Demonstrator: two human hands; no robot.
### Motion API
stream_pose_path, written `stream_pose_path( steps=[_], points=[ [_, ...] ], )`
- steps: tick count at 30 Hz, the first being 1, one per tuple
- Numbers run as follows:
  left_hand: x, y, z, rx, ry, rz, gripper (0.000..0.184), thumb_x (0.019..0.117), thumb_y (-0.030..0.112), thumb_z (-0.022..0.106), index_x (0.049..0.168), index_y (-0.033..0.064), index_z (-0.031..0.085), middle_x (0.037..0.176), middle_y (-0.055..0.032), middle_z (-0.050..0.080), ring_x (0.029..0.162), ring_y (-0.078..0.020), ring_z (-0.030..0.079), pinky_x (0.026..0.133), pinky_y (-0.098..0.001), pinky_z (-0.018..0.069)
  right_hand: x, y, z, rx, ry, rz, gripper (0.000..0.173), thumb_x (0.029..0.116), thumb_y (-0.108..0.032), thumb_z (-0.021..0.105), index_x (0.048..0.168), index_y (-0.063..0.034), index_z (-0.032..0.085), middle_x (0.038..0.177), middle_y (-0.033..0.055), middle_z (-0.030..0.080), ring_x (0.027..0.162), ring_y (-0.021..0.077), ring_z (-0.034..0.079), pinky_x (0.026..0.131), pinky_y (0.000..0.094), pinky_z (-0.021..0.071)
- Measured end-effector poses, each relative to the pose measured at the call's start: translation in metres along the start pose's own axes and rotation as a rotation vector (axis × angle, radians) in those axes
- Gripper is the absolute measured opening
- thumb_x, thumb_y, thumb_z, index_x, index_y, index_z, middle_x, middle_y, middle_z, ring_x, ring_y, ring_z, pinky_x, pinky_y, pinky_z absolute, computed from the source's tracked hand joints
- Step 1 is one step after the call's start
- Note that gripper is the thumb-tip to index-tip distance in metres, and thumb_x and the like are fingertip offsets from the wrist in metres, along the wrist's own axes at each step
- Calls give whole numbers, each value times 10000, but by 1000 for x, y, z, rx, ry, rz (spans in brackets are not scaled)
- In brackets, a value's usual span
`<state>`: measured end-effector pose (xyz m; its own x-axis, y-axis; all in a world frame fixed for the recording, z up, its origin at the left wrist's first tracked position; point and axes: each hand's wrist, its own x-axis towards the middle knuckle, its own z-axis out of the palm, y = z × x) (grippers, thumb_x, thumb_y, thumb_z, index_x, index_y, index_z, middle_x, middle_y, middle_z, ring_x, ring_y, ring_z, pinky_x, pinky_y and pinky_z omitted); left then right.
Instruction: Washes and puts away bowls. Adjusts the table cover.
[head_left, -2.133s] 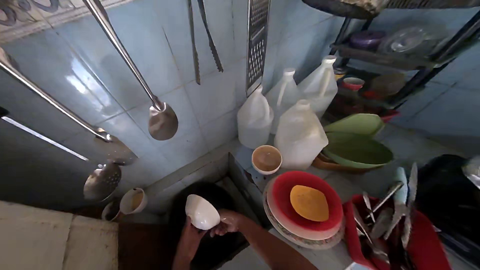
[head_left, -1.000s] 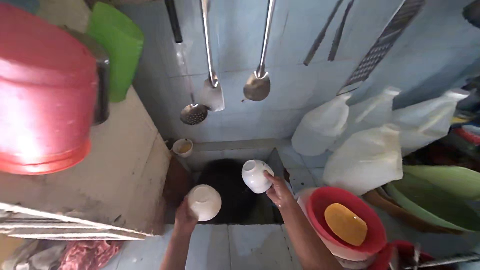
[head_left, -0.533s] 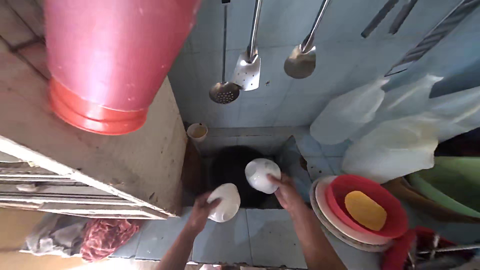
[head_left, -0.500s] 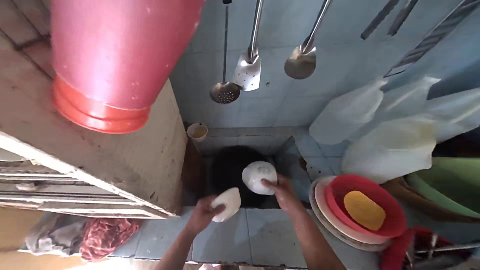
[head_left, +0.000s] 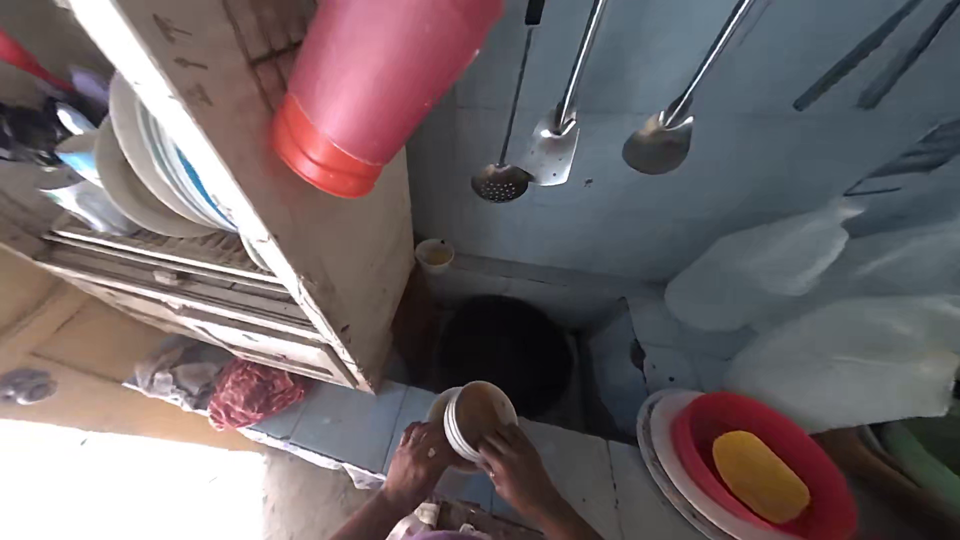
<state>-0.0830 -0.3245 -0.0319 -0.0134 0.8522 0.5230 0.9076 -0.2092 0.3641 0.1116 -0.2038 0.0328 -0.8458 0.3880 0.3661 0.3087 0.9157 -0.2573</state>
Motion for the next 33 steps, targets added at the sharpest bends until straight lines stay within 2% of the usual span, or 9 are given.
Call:
stream_pose_path(
  steps=[2,7,10,13,17,20,23,28,33],
  points=[
    [-9,7,-8,-91,-24,-227,207,848,112,725,1038,72,798,1221,-179,704,1167,-419,643,980,-569,526,-4,0,4,-10,-54,-52,157,768,-71,804,922,-65,773,975,127,751,973,338,728,882,531,575],
    [-5,37,-24,-518,-11,-730,559,889,-53,601,1433,-49,473,1484,-230,487,1024,-238,708,826,-364,614,-4,-2,7,30,-66,-82,406,791,-227,802,1155,-56,744,1097,172,741,1054,401,702,951,628,512],
    [4,52,-21,-643,88,-942,631,934,-43,575,1522,-29,347,1483,-239,481,976,-254,722,831,-404,616,-3,-9,7,46,-125,-69,680,616,-285,943,1210,-38,721,1165,205,724,1119,443,668,1009,683,448],
    [11,55,-23,-958,108,-1164,642,983,-42,551,1560,-13,270,1304,-252,624,993,-297,715,853,-454,599,-5,-11,19,16,-139,-117,463,730,-130,876,1159,-23,741,1195,229,716,1172,464,653,1044,682,438],
    [18,61,-32,-1148,138,-1207,535,1002,-33,524,1514,-28,372,1389,-241,563,1091,-278,660,882,-429,564,6,-12,19,-19,-58,-140,250,750,-36,810,992,9,770,1031,214,745,988,420,722,860,598,560],
    [26,64,-44,-1148,125,-1167,522,1016,-17,506,1517,-32,359,1402,-241,548,1128,-286,644,892,-436,554,22,-10,-1,179,-127,162,347,839,-162,810,1092,66,741,1077,296,718,1028,494,691,912,660,521],
    [25,62,-54,-1055,7,-1093,413,1036,26,510,1441,-41,465,1266,-212,631,1033,-257,667,851,-422,562,45,17,-19,445,-67,455,413,883,-227,797,1084,121,703,978,323,704,950,480,693,882,660,515],
    [-4,45,-64,-1092,-95,-1127,330,1046,89,524,1358,-18,549,1139,-149,684,900,-187,685,764,-362,571,66,77,-24,990,191,870,245,960,-155,704,1081,57,676,926,135,712,794,166,694,740,373,604],
    [-25,23,-76,-1161,-110,-1202,326,1034,88,541,1345,-9,556,1115,-129,692,873,-173,682,734,-343,564,60,88,-8,1289,383,962,185,1000,-84,610,1131,43,639,936,84,720,801,115,708,731,293,612]
  ],
)
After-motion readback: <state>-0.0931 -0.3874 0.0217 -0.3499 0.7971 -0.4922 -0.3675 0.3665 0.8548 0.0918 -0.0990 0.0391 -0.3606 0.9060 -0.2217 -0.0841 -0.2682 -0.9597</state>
